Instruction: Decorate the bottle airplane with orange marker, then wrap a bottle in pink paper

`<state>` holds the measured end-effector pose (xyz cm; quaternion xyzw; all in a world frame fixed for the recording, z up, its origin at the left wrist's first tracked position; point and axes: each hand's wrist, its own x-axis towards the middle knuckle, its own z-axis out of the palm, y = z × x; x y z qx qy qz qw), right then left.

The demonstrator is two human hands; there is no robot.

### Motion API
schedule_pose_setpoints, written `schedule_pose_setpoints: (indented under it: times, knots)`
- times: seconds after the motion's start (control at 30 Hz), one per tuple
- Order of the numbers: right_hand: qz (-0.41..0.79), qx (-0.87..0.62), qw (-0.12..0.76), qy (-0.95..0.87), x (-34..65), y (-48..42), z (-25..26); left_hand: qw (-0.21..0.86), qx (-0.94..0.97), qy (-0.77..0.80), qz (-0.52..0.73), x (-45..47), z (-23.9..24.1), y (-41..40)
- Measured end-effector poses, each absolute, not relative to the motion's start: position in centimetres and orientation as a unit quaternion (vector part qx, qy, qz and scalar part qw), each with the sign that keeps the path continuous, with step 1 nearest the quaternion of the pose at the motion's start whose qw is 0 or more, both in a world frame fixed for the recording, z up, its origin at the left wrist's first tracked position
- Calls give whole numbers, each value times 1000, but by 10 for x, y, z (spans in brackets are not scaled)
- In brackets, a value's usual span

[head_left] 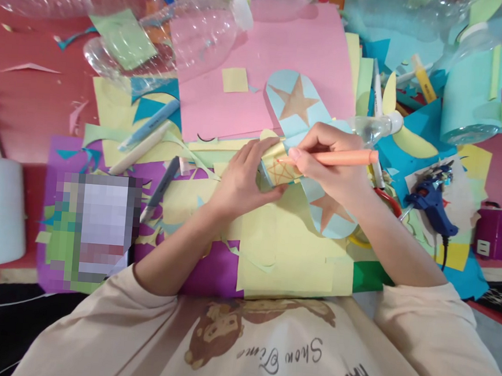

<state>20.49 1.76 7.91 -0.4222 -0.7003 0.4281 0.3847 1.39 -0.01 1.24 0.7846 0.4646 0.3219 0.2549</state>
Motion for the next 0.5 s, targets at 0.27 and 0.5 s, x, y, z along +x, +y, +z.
schedule_pose_setpoints:
  times: [0.27,0.5]
  knots:
    - [403,-427,381,-714,203,18,75,233,795,468,308,15,13,-1]
    - [392,-417,363,-735,203,19,76,237,795,464,310,15,13,-2]
